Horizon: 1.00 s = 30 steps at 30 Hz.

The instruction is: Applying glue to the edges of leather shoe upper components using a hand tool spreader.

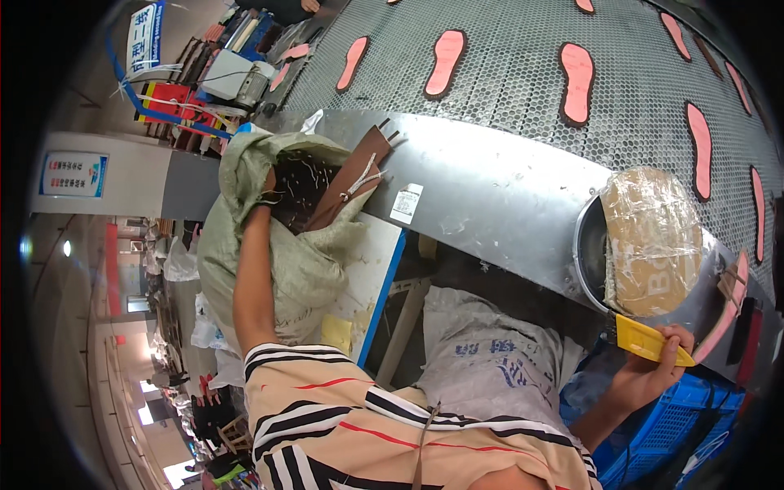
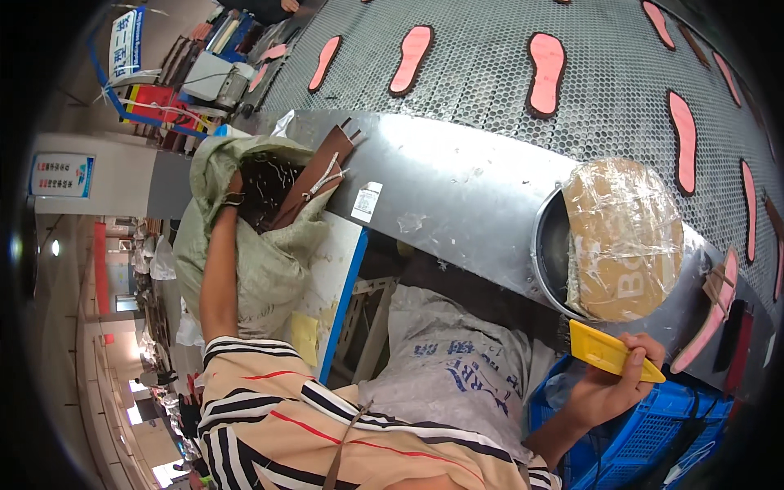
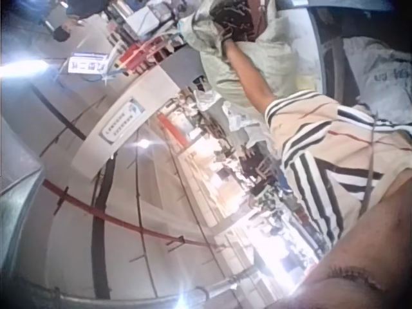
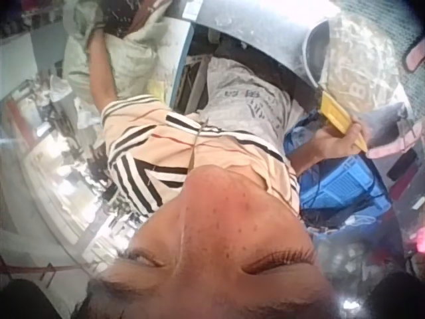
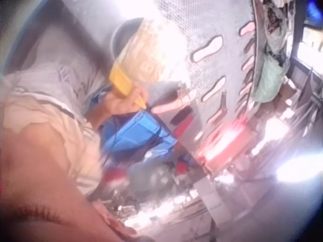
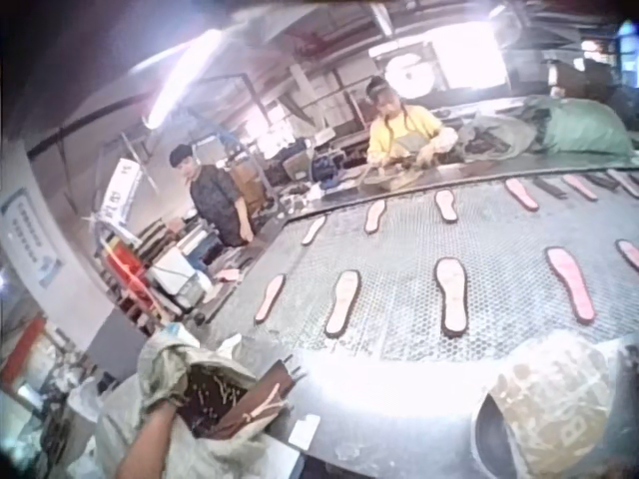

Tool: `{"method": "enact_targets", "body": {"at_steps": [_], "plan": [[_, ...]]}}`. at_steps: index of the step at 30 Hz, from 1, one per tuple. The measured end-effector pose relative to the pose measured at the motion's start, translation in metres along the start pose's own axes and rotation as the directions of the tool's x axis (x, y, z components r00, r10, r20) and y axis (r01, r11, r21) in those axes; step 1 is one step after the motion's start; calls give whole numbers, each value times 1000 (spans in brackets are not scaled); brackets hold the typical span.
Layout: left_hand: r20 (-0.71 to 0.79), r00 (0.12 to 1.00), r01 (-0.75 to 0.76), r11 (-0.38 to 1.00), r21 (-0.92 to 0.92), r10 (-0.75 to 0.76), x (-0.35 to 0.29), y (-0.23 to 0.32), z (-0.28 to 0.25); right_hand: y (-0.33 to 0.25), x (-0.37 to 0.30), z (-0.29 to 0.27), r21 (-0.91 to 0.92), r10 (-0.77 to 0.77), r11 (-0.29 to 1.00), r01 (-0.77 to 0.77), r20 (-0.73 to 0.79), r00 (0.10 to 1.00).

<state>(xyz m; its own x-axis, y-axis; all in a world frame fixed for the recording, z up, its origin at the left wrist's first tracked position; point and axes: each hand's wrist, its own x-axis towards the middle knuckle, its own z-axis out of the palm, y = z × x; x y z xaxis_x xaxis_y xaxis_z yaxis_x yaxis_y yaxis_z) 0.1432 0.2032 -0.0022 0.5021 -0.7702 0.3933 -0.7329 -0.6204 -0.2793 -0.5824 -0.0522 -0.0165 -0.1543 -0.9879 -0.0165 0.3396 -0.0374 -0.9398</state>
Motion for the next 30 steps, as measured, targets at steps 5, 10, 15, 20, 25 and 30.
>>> {"method": "enact_targets", "body": {"at_steps": [5, 10, 15, 20, 25, 30], "plan": [[189, 982, 24, 998, -55, -13, -9, -10, 6, 2, -4, 8, 37, 32, 999, -37, 117, 993], [491, 870, 119, 981, -151, -29, -30, -2, -5, -1, -12, 19, 19, 7, 1000, -8, 45, 999], [788, 615, 277, 941, -195, -18, 7, -7, -35, 0, -13, 24, 12, 56, 998, -56, 54, 997], [934, 356, 318, 943, -96, -25, 31, 0, -30, -1, -21, 40, 8, 31, 999, -32, 62, 998], [893, 450, 249, 962, -110, -15, 17, 9, -34, -6, -26, 40, 52, 78, 995, -86, 145, 986], [576, 791, -31, 954, -298, 205, -1, 65, -63, 1, -21, 34, 110, 56, 992, -65, 82, 995]]}}
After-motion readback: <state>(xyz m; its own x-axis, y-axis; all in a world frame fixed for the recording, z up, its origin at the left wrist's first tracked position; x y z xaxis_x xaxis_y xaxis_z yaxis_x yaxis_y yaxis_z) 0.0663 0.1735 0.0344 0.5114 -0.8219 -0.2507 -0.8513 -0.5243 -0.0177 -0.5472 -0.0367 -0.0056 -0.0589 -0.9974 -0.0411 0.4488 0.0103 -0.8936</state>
